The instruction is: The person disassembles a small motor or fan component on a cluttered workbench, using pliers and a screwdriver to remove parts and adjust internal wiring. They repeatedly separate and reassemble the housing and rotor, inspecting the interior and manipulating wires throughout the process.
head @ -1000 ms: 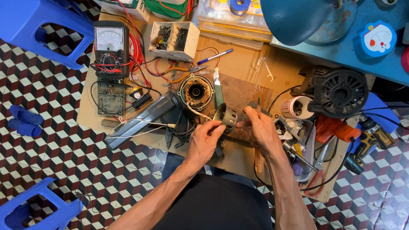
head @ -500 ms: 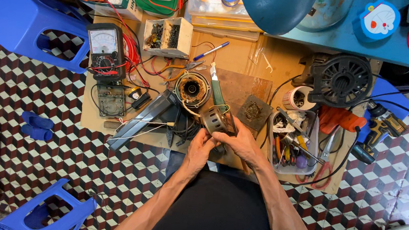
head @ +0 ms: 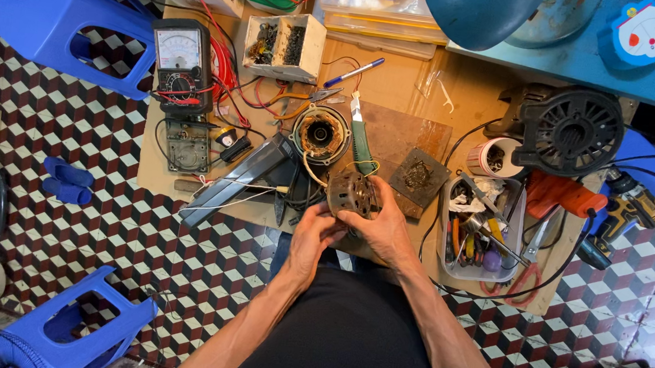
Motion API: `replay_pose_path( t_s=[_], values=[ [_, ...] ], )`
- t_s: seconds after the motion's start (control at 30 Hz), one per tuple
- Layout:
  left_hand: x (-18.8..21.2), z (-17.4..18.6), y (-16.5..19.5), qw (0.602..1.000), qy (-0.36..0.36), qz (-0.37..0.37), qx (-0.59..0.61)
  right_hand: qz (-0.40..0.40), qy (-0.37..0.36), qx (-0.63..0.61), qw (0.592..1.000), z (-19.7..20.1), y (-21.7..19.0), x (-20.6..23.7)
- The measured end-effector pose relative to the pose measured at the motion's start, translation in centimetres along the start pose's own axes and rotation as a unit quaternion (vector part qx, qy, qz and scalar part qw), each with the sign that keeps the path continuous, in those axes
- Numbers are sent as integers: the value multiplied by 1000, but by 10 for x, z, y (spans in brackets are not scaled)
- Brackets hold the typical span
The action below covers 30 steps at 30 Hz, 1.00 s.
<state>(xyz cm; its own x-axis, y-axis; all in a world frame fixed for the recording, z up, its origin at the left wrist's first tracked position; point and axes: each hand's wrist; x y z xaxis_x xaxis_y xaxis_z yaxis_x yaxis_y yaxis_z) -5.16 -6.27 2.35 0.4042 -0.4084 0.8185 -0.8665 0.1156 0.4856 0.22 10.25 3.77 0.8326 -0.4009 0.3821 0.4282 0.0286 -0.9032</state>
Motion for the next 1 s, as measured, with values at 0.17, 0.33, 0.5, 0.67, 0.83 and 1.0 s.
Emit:
replay_pose_path(
  t_s=[0.17,0.33,0.5,0.67,0.83,1.0],
  values=[
    [-2,-1,20,999,-13,29,41,41,4,73,996,-12,6,4],
    [-25,-16,36,996,-2,81,-48,73,-9,96,993,-12,0,9],
    [-32,-20,38,993,19,108,-52,83,-29,77,993,-2,-3,13],
    [-34,-17,37,993,-22,115,21,-37,-12,79,996,21,8,30],
    [-38,-11,41,988,-71,129,53,56,29,105,993,32,15,46],
    [-37,-6,45,987,-83,131,36,-128,-32,51,990,24,19,49]
  ],
)
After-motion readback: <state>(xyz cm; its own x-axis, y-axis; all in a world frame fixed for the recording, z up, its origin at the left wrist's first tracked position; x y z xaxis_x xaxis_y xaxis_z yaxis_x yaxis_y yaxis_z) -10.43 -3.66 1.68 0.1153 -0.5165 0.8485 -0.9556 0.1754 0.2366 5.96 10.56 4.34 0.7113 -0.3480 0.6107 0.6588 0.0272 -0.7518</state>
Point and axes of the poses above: each hand's wrist, its own x-axis away from the middle knuckle, its own z-axis out of the back of the hand, y = z × x, and after that the axes turned 9 degrees about z, right-handed
